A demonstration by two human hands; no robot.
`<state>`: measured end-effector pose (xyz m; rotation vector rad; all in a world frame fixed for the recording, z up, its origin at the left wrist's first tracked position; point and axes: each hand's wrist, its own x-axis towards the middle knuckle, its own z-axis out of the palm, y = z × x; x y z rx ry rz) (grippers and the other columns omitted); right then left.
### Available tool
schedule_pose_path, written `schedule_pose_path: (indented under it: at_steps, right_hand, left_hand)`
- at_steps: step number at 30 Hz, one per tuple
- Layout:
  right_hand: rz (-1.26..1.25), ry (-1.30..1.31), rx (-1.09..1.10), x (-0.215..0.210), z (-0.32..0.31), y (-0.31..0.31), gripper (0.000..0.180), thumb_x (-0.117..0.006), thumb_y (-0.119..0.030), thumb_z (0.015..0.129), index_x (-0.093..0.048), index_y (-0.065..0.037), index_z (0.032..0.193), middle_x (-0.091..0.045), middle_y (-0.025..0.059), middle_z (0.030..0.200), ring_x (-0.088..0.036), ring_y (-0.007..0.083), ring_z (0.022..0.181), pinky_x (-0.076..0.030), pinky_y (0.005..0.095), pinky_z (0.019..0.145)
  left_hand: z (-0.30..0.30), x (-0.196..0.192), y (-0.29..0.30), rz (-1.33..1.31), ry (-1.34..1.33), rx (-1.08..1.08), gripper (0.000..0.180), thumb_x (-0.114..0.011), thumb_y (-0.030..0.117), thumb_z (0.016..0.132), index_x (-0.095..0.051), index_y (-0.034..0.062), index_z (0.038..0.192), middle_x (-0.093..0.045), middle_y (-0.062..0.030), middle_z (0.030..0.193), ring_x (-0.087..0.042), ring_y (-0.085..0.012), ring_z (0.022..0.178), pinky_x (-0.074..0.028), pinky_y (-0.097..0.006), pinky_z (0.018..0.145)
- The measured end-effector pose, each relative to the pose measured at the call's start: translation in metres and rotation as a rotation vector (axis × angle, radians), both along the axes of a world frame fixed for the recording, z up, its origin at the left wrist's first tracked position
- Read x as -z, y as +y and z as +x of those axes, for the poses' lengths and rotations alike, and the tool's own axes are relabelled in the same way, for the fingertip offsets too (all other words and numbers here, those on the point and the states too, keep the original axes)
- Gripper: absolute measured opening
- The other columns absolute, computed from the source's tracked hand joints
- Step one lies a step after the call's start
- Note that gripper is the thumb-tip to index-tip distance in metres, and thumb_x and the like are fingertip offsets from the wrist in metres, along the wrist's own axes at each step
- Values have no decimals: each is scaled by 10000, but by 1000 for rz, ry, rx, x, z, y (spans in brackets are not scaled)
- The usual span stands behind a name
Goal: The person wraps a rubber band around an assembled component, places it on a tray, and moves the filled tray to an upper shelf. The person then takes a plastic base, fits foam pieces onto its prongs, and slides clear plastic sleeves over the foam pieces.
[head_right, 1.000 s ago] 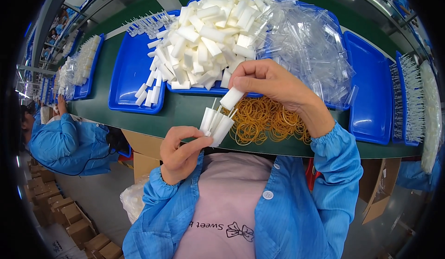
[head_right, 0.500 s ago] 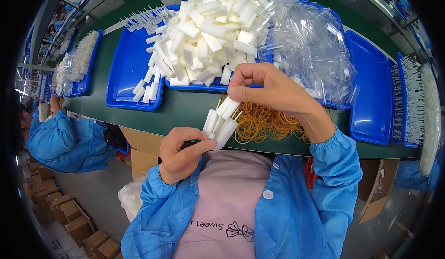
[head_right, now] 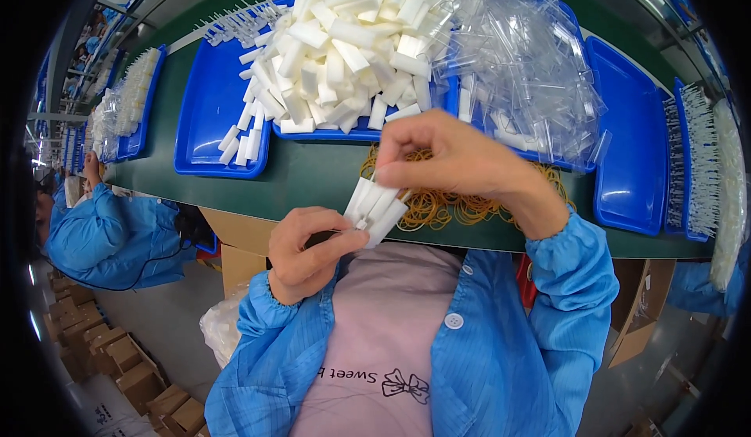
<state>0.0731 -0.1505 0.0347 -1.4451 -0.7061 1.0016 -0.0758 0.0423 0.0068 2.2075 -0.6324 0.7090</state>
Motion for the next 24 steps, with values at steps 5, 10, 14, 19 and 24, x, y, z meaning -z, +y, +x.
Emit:
schedule_pose_path:
  at_steps: [5,10,14,19,24]
  right_hand:
    - [-5,34,44,0,-21,6,170,-693,-173,840,-616,-24,809,-599,-8,770,-538,47,729,-437,205,664]
    - [22,-2,111,-1,-41,4,175,-681,-178,855,-609,-28,803,-579,-18,771,-519,44,722,-424,206,650]
    - [28,89,190,0,-45,1,179,-677,-187,861,-599,-33,817,-581,-16,781,-527,45,731,-426,201,655]
    - [95,1,270,7,-48,4,181,-666,-201,874,-598,-38,833,-583,-18,787,-531,40,739,-430,196,652]
    - [-40,-697,237,2,-39,2,107,-652,-138,843,-623,-56,904,-607,40,828,-570,179,777,-446,294,736]
  left_hand:
    - [-7,4,1,7,19,-16,331,-704,-7,588,-727,116,895,-618,-50,854,-612,-199,706,-494,-294,568]
    - [-14,7,-3,-177,-20,-168,361,-762,4,592,-706,94,937,-618,-76,890,-621,-225,747,-512,-301,610]
    - [-12,8,-1,-238,72,-170,355,-771,3,632,-686,60,972,-618,-88,884,-621,-226,742,-510,-292,627]
    - [-3,-2,-6,-491,253,-131,429,-815,86,631,-648,8,1018,-602,-126,957,-590,-229,850,-486,-313,733]
    - [-2,13,2,-320,252,-150,504,-818,92,615,-619,10,1070,-572,-137,1009,-567,-244,888,-470,-321,750]
